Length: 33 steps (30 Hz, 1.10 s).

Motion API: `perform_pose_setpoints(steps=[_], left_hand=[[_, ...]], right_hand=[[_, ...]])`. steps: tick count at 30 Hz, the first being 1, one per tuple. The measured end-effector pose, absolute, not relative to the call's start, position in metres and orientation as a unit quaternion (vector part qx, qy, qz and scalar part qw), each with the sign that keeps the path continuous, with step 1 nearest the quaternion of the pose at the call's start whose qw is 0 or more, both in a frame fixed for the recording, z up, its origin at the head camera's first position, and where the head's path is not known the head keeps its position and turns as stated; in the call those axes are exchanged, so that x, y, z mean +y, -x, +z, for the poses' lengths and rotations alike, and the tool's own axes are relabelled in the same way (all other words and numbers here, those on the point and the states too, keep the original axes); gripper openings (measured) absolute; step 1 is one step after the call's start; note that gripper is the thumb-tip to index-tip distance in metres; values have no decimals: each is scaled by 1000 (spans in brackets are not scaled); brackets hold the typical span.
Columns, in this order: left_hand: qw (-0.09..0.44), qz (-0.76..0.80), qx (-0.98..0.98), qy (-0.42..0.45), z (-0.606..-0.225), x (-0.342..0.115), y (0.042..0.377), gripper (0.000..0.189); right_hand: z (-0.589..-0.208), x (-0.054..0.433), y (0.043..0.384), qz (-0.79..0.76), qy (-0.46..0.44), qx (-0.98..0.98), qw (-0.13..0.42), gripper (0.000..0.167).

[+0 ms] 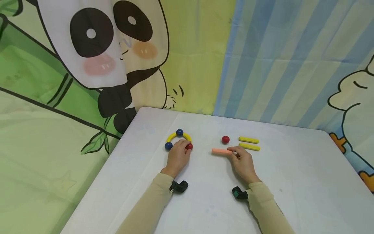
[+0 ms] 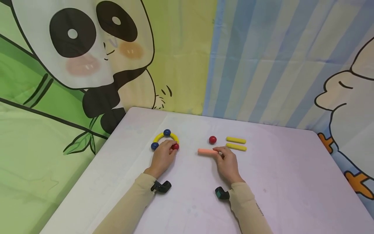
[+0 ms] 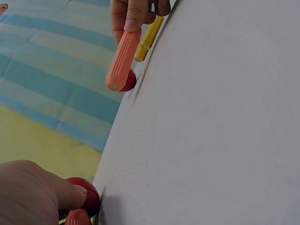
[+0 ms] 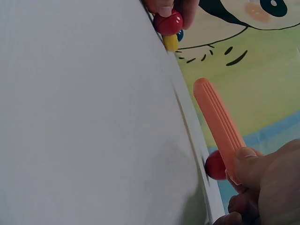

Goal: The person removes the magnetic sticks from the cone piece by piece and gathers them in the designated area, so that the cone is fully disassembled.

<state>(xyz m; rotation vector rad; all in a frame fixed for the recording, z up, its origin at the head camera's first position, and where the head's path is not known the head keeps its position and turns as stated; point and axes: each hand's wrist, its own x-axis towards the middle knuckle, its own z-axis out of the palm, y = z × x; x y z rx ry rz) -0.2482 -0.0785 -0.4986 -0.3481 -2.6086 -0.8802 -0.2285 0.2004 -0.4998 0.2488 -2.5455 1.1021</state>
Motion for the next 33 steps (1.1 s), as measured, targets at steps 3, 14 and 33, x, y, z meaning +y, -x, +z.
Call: perform_pose_setpoints(steps=[3,14,33], left_hand=[[183,-309,-925,124,-498,-79,248,30],[178,-313,-925,122,-497,-79,247,30],[163,-315,-929,108,-496,-76,246,30]], right_hand=[[-501,212,228,377,-78,-904,183,20],[-502,246,224,346,-51,-913,208,18],[-504,291,219,303,-4,-931,201,20]])
